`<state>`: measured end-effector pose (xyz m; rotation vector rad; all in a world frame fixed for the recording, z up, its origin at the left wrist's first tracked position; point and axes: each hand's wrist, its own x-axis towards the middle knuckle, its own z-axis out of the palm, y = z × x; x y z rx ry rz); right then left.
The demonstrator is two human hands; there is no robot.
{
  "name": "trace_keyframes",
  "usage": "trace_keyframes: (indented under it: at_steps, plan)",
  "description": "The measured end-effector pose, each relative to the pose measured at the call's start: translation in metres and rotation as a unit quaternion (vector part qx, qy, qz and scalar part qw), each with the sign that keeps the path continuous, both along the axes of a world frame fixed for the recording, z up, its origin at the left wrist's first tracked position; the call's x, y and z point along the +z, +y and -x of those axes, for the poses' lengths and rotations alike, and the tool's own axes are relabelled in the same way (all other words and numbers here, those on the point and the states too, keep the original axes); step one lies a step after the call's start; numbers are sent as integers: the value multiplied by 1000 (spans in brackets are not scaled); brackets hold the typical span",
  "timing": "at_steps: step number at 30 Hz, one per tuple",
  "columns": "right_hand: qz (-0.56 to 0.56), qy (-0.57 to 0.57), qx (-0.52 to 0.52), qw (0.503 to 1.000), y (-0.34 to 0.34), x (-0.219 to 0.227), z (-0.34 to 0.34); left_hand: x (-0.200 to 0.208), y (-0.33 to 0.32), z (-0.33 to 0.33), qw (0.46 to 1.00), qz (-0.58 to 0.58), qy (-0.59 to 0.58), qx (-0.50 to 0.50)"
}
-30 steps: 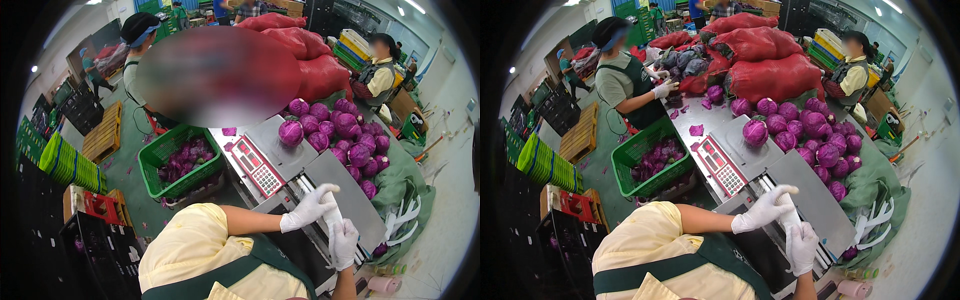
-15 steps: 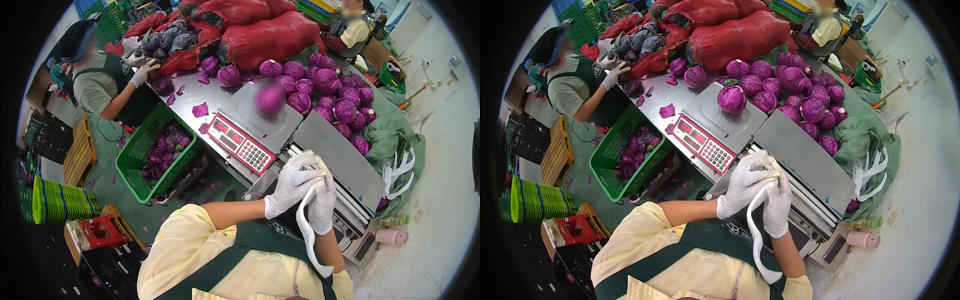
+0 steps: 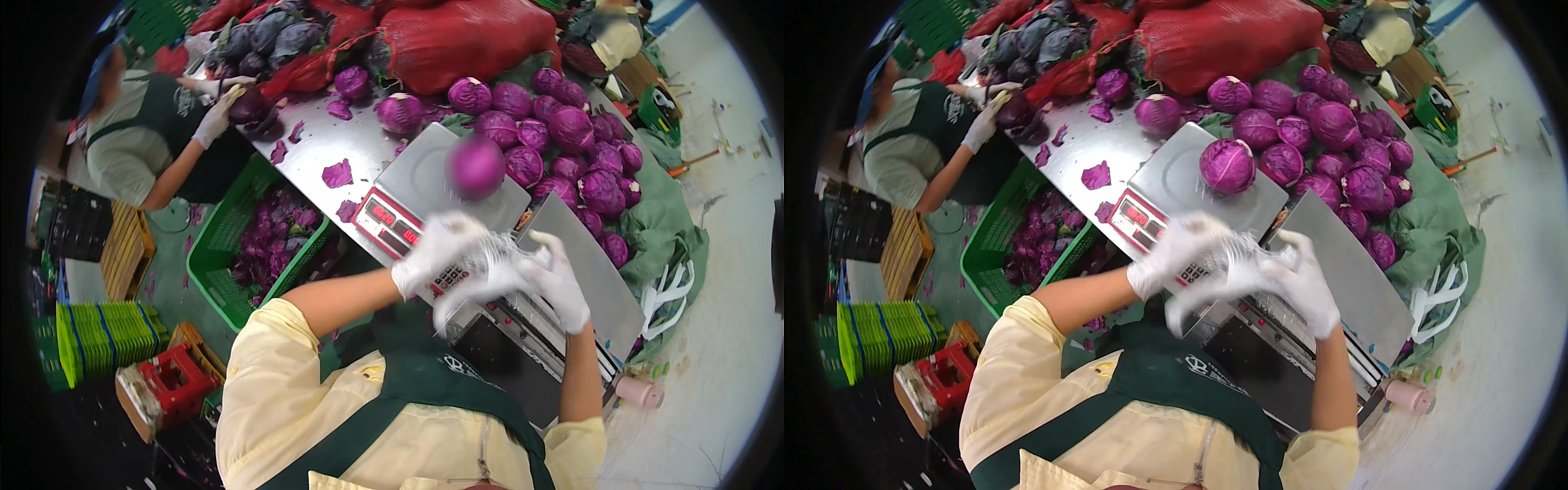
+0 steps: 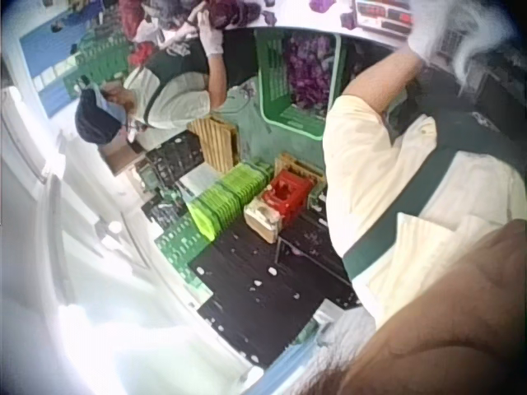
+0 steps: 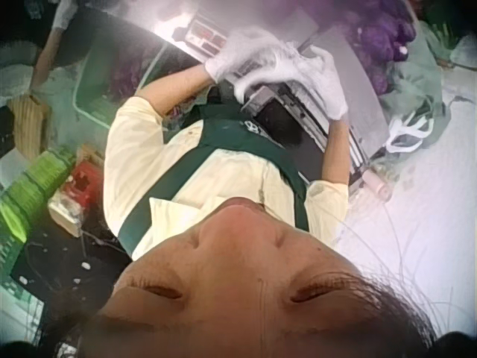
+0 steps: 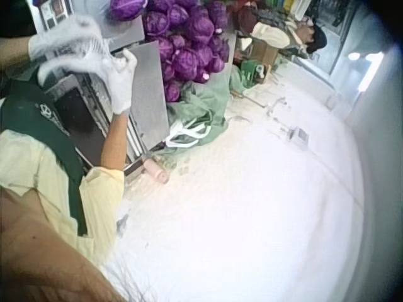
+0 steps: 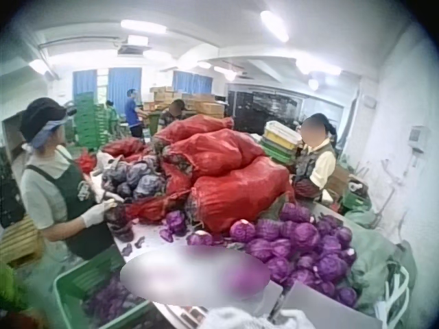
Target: The person weighs red cabbages on a scale, pulls a white mesh sleeve over each cabbage, wraps them in plastic film using a machine, and places them into a black crate.
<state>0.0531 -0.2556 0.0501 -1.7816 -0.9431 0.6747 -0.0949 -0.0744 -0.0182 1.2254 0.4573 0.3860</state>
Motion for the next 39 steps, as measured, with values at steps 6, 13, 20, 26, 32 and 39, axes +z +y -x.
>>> trace_keyframes:
  at_steps: [6,13,20,26,32,39]
  plan:
    - [52,-63,-133,988,150,-28,-90,-14,139,-68,848,-347,246,315]
    - [159,178,-226,945,182,-133,-106,-125,162,-104,852,-484,178,89]
    - [20,124,-211,969,120,-41,16,-46,95,-29,907,406,-65,-87]
    - [-47,511,-104,852,26,17,66,5,44,37,840,522,14,-148]
    - [115,460,294,830,-50,22,59,-9,-30,54,830,506,30,-234]
    - [-85,509,-25,856,-121,-10,62,33,-109,44,815,566,-98,-77]
